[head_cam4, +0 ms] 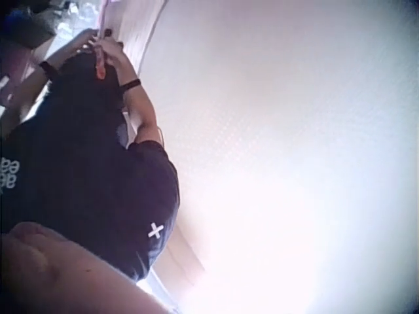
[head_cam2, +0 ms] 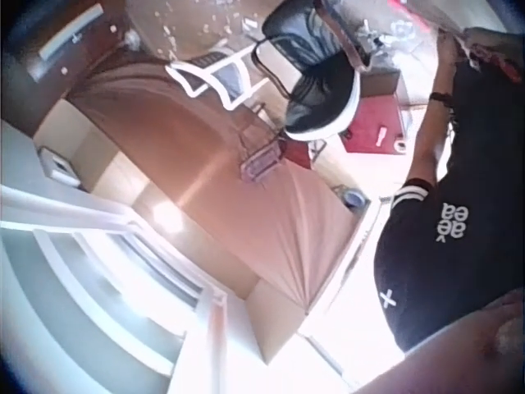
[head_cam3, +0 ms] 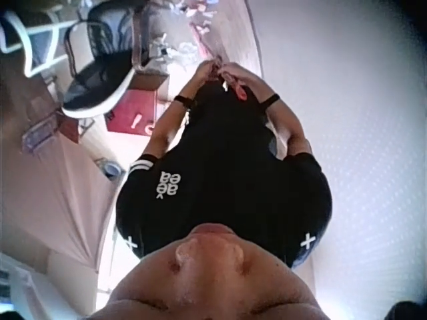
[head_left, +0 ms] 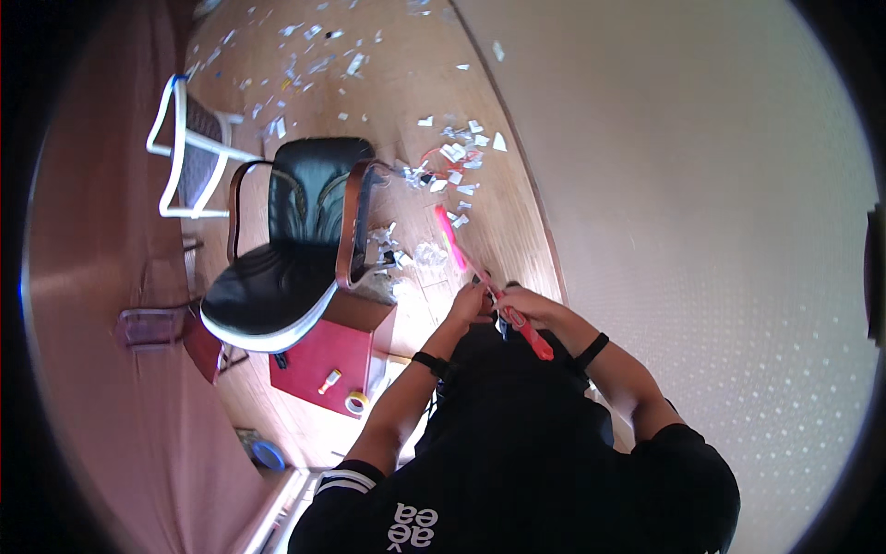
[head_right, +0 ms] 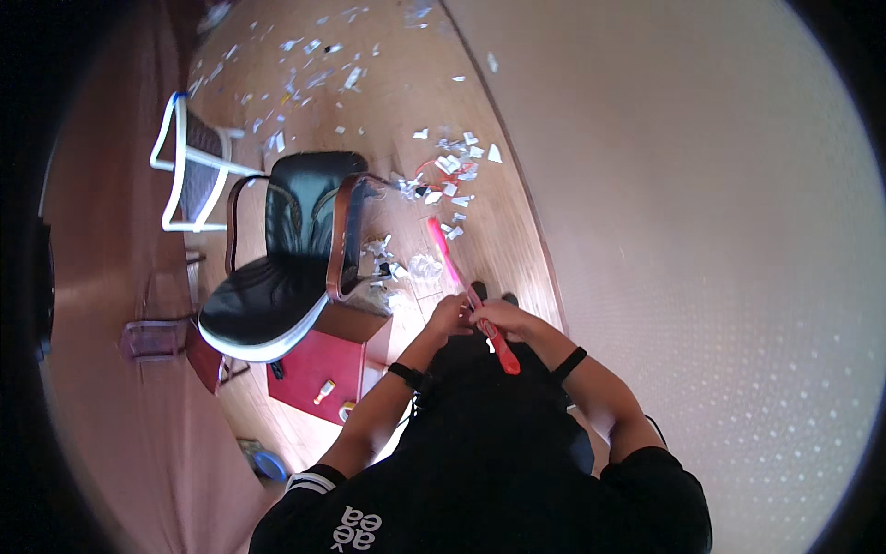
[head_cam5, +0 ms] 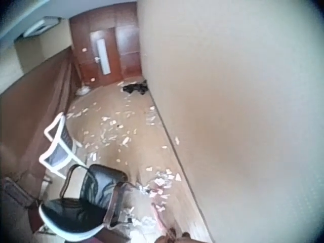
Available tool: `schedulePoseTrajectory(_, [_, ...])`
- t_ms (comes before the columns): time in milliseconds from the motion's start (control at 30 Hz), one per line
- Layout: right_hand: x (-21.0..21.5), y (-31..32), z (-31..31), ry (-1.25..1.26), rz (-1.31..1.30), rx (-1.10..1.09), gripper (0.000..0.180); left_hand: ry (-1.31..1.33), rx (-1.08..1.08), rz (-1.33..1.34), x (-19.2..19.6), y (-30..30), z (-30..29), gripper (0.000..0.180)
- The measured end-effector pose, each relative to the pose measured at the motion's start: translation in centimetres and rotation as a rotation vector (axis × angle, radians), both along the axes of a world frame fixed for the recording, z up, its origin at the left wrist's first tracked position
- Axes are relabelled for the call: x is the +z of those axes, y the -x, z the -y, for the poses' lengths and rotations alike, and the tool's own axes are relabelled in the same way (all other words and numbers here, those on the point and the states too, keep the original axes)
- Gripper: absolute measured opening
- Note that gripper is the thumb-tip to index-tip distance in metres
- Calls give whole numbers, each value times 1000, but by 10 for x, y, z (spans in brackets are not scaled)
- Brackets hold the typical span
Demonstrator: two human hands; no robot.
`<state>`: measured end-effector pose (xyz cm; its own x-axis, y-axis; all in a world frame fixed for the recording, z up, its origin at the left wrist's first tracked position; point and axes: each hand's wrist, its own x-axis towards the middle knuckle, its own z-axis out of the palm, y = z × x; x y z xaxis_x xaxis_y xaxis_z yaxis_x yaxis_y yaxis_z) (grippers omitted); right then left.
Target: Sweeping paper scraps and debris from the floor using a squeegee-broom and moving chairs to clear the area.
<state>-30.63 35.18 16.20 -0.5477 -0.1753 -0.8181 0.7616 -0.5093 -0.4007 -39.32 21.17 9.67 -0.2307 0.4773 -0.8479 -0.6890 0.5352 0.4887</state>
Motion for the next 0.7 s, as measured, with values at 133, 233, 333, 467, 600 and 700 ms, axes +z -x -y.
schedulePoseTrajectory(133, [-20,10,23,91,44,258,19,-15,204,344,-32,-18,41,40])
schedulePoseTrajectory(233, [-4,38,43,152,143,528,20,-13,536,562,-85,-35,80,31])
schedulePoseTrajectory(333, [-33,50,49,220,133,619,20,62,821,509,-107,-43,82,26])
schedulePoseTrajectory(467, [-36,80,71,271,191,684,22,231,964,323,-106,-33,91,26])
schedulePoseTrajectory(600, [0,107,75,298,129,712,24,303,1136,277,-107,-18,99,33])
schedulePoseTrajectory(700, [-1,114,59,319,199,679,27,193,1125,325,-109,-12,84,34])
